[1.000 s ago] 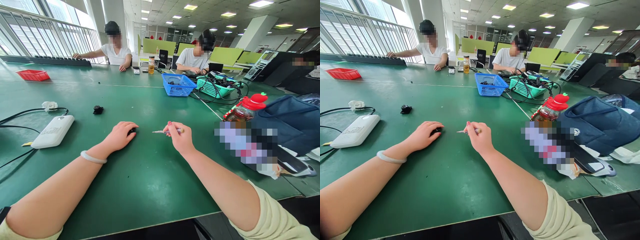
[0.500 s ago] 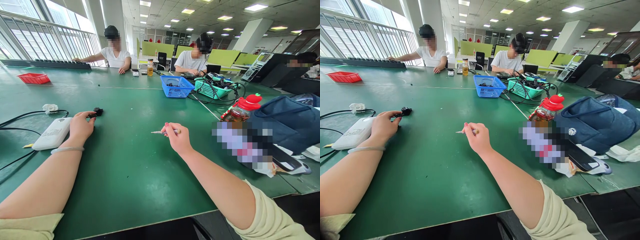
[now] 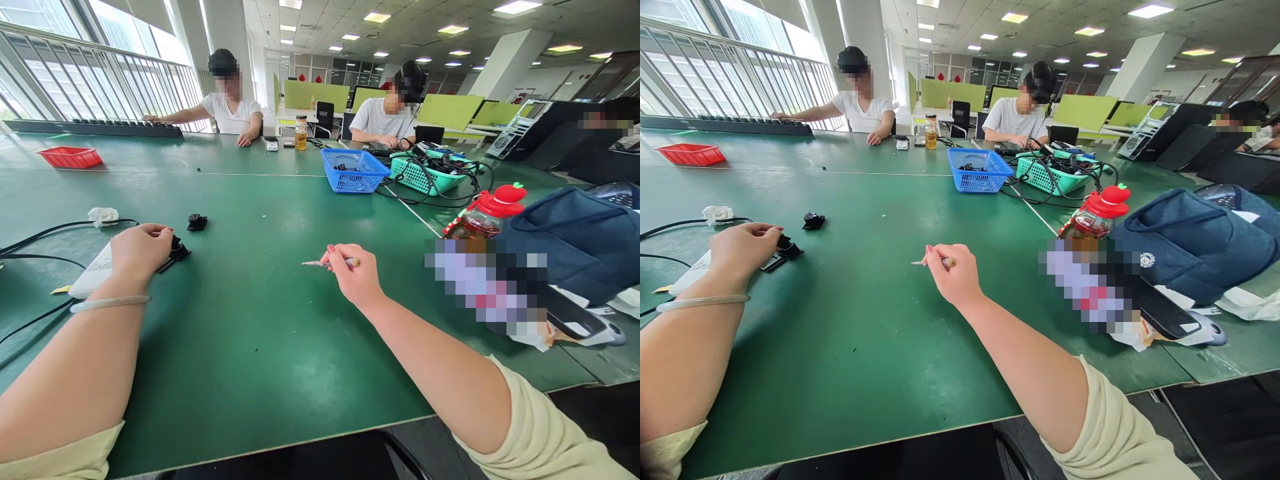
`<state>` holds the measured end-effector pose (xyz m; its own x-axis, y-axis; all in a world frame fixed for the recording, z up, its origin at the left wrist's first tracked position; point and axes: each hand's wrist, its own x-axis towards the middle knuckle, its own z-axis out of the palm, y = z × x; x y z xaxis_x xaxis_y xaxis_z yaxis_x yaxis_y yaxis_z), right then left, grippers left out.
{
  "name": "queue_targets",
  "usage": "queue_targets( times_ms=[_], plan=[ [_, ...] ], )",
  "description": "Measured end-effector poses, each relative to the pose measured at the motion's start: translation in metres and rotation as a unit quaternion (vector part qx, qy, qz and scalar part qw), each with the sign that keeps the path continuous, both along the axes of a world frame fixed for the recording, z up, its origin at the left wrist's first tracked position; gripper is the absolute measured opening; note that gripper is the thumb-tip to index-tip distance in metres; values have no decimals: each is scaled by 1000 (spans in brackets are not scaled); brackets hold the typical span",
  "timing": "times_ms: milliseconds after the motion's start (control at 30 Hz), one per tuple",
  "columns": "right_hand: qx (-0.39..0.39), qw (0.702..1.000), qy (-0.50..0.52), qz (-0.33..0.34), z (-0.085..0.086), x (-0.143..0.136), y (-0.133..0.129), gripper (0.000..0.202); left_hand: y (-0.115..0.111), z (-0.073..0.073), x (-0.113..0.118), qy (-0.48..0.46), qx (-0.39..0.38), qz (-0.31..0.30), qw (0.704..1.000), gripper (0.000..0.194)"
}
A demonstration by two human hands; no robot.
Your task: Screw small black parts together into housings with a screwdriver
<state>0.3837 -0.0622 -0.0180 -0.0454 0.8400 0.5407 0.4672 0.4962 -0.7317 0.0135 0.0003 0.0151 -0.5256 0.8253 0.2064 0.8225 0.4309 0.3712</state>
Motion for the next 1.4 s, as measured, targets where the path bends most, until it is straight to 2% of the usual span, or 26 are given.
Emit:
queue_targets(
  times_ms=[200,600,767,933,1033,1167,1400],
  plan=[
    [-5,1000,-6,-5,0,0,-1,50,0,-3,-1,47,-6,-9,999,42],
    [-10,1000,-9,0,1,-1,-1,49,6,-4,-7,55,-62,-39,996,34],
    [-4,1000,-11,-2,1,-1,-1,51,8,-10,-12,74,-46,-49,995,33],
    [-1,1000,-14,-3,2,-1,-2,50,6,-14,-14,69,-10,-24,997,38],
    [2,1000,-13,-1,2,-2,-2,50,6,-13,-13,41,22,3,999,39],
    [4,1000,-21,-1,2,-2,-2,50,5,-10,-12,-50,81,34,995,37],
    [7,1000,-25,-1,1,-2,-2,50,0,-10,-6,-218,151,35,963,30]
  ],
)
